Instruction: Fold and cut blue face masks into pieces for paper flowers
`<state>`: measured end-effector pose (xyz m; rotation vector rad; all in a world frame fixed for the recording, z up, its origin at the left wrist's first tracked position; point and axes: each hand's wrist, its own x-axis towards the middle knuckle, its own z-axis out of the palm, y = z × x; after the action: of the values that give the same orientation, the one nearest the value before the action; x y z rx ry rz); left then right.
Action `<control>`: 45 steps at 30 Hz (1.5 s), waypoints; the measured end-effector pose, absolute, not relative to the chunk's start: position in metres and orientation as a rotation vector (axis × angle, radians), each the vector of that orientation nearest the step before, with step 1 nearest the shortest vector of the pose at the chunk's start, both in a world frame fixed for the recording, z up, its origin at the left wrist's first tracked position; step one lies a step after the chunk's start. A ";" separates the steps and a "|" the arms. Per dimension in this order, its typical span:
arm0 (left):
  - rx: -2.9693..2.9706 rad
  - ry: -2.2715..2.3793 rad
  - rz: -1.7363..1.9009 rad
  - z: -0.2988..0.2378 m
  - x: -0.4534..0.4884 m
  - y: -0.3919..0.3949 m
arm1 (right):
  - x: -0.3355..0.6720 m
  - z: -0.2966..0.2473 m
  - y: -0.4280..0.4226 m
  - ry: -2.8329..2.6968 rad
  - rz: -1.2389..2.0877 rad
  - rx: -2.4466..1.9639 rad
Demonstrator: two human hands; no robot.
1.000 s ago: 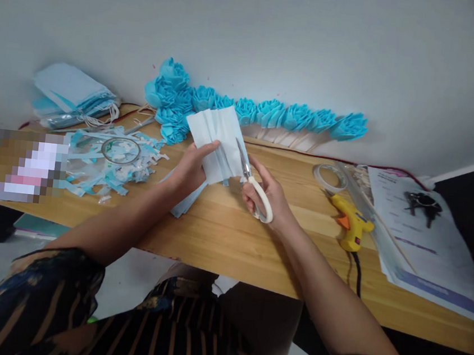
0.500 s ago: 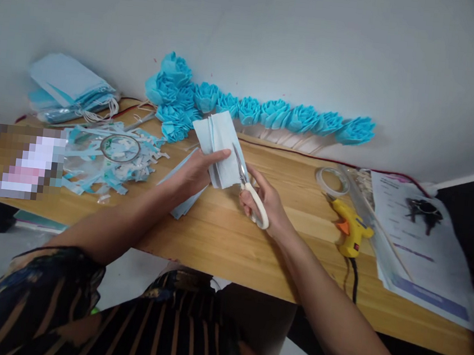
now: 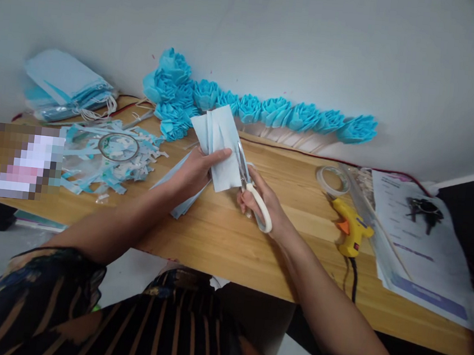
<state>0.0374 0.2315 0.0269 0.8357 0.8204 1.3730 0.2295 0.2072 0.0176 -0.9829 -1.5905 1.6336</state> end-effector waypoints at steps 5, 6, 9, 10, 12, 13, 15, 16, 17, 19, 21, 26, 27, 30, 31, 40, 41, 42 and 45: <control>0.842 0.831 1.356 0.029 0.037 0.229 | 0.229 0.015 0.208 -1.560 1.660 -0.968; 0.844 0.832 1.347 0.029 0.037 0.229 | 0.229 0.015 0.208 -1.561 1.651 -0.970; 0.850 0.822 1.309 0.027 0.038 0.229 | 0.230 0.017 0.208 -1.575 1.616 -0.974; 0.852 0.819 1.297 0.027 0.038 0.229 | 0.230 0.018 0.208 -1.583 1.611 -0.972; 0.848 0.818 1.285 0.026 0.038 0.229 | 0.231 0.020 0.207 -1.596 1.604 -0.965; 0.840 0.821 1.285 0.026 0.038 0.229 | 0.231 0.021 0.207 -1.604 1.602 -0.963; 0.815 0.830 1.299 0.025 0.038 0.230 | 0.231 0.022 0.207 -1.620 1.594 -0.967; 0.801 0.838 1.312 0.025 0.038 0.230 | 0.231 0.022 0.207 -1.628 1.592 -0.971; 0.788 0.849 1.326 0.025 0.038 0.231 | 0.231 0.022 0.207 -1.634 1.594 -0.973; 0.773 0.871 1.349 0.026 0.038 0.231 | 0.232 0.023 0.207 -1.632 1.610 -0.974; 0.775 0.882 1.365 0.026 0.038 0.231 | 0.231 0.024 0.207 -1.623 1.629 -0.971; 0.822 0.873 1.318 0.025 0.041 0.226 | 0.229 0.027 0.204 -1.605 1.599 -1.003; 0.829 0.868 1.300 0.025 0.042 0.225 | 0.229 0.027 0.204 -1.600 1.591 -1.008; 0.828 0.863 1.281 0.023 0.044 0.223 | 0.227 0.026 0.203 -1.593 1.570 -1.010; 0.822 0.863 1.283 0.023 0.045 0.223 | 0.227 0.026 0.203 -1.592 1.562 -1.007; 0.831 0.854 1.317 0.026 0.042 0.225 | 0.227 0.019 0.205 -1.591 1.570 -0.959; 0.834 0.859 1.315 0.027 0.041 0.224 | 0.227 0.019 0.205 -1.585 1.572 -0.964; 0.836 0.864 1.314 0.027 0.041 0.224 | 0.227 0.019 0.205 -1.579 1.574 -0.969; 0.834 0.881 1.318 0.028 0.042 0.223 | 0.226 0.020 0.204 -1.570 1.570 -0.979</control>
<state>0.0418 0.2231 0.0276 0.8344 0.8814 1.3177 0.2260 0.2044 0.0197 -0.9787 -1.5702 1.5696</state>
